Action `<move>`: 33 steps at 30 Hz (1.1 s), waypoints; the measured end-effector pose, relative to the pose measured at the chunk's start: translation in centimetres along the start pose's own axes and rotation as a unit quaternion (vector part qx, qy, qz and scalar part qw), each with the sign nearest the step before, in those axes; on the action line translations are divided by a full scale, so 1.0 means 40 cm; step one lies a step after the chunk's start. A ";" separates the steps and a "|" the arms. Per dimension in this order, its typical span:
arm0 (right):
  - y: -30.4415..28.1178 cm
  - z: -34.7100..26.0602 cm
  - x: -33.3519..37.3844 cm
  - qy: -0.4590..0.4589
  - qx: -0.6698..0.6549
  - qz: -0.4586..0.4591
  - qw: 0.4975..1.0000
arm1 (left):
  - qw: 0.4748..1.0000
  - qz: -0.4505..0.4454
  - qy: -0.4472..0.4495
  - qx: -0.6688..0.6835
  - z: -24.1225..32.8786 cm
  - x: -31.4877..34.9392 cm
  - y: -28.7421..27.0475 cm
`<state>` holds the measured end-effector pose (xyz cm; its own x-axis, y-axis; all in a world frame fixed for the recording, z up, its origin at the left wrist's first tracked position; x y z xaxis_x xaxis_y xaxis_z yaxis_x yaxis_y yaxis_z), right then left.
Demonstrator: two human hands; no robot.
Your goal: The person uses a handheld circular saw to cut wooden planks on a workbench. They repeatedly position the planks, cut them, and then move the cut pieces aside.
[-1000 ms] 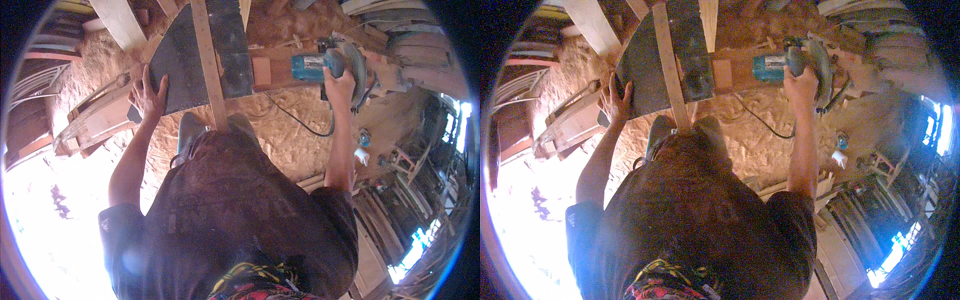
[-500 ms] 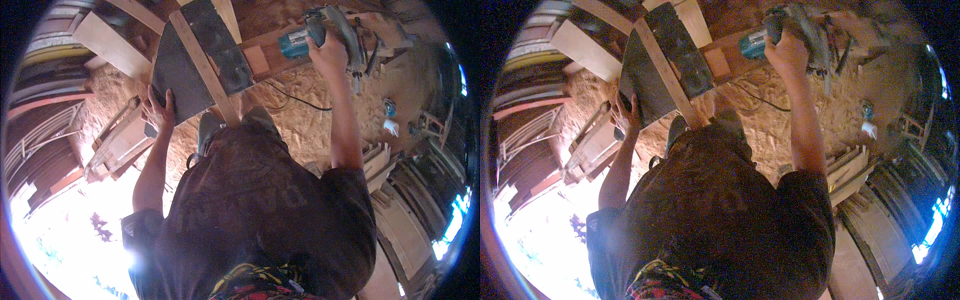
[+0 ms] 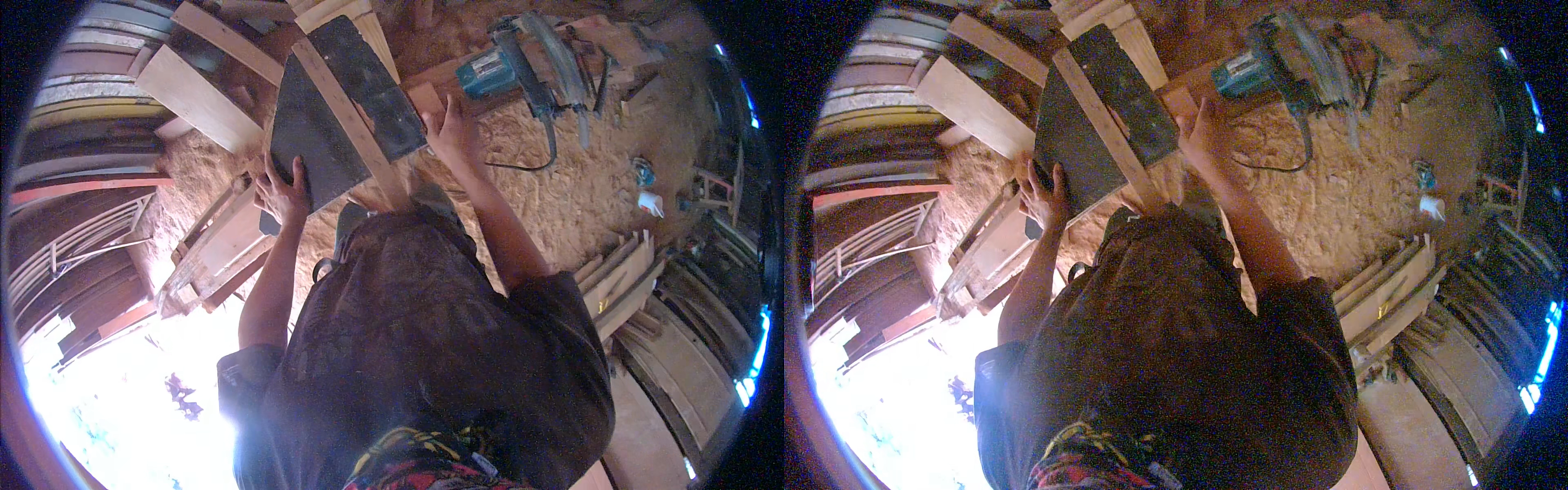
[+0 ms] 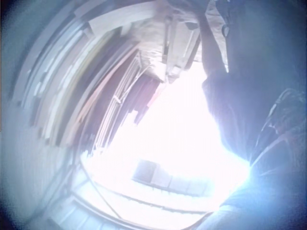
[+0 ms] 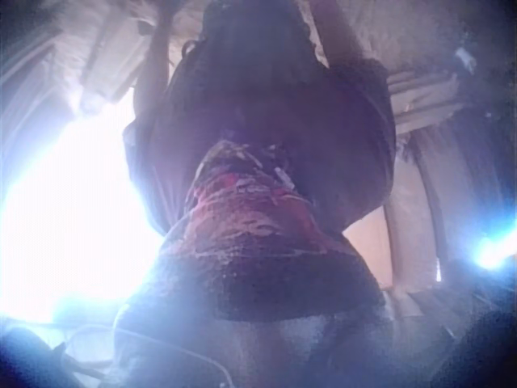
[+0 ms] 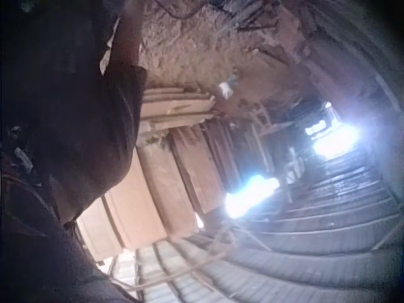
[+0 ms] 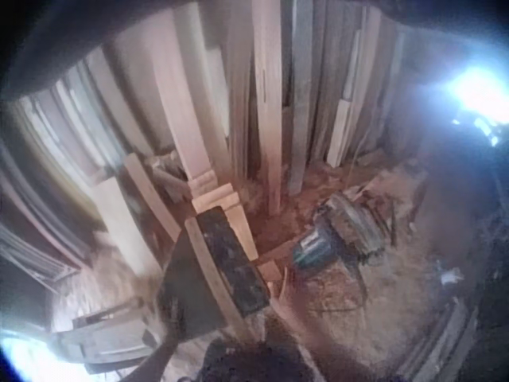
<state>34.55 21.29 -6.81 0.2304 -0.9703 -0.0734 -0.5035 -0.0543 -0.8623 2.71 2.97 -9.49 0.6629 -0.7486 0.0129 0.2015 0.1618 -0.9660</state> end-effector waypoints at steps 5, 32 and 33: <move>0.020 0.003 0.020 0.055 -0.023 -0.008 0.998 | 0.999 0.031 0.024 0.000 -0.003 -0.009 0.002; 0.141 -0.105 0.274 0.004 -0.219 -0.308 0.926 | 0.996 -0.056 0.039 0.058 -0.019 -0.011 -0.018; 0.143 -0.105 0.270 0.009 -0.259 -0.305 0.916 | 0.995 -0.067 0.043 0.062 -0.033 -0.023 -0.025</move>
<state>30.66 9.51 -10.43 0.5895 -0.7252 0.3558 -0.6135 -0.6885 -0.3868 0.93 2.65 -8.88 0.5604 -0.8205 0.1128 0.3759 0.1306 -0.9174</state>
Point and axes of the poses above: each hand's wrist, its own x-axis away from the middle knuckle, its own y-axis out of the palm, z = x × y, the point moved 2 cm from there along -x, towards the middle knuckle, and after that the axes turned 11 degrees about -z, right-handed, at the moved point
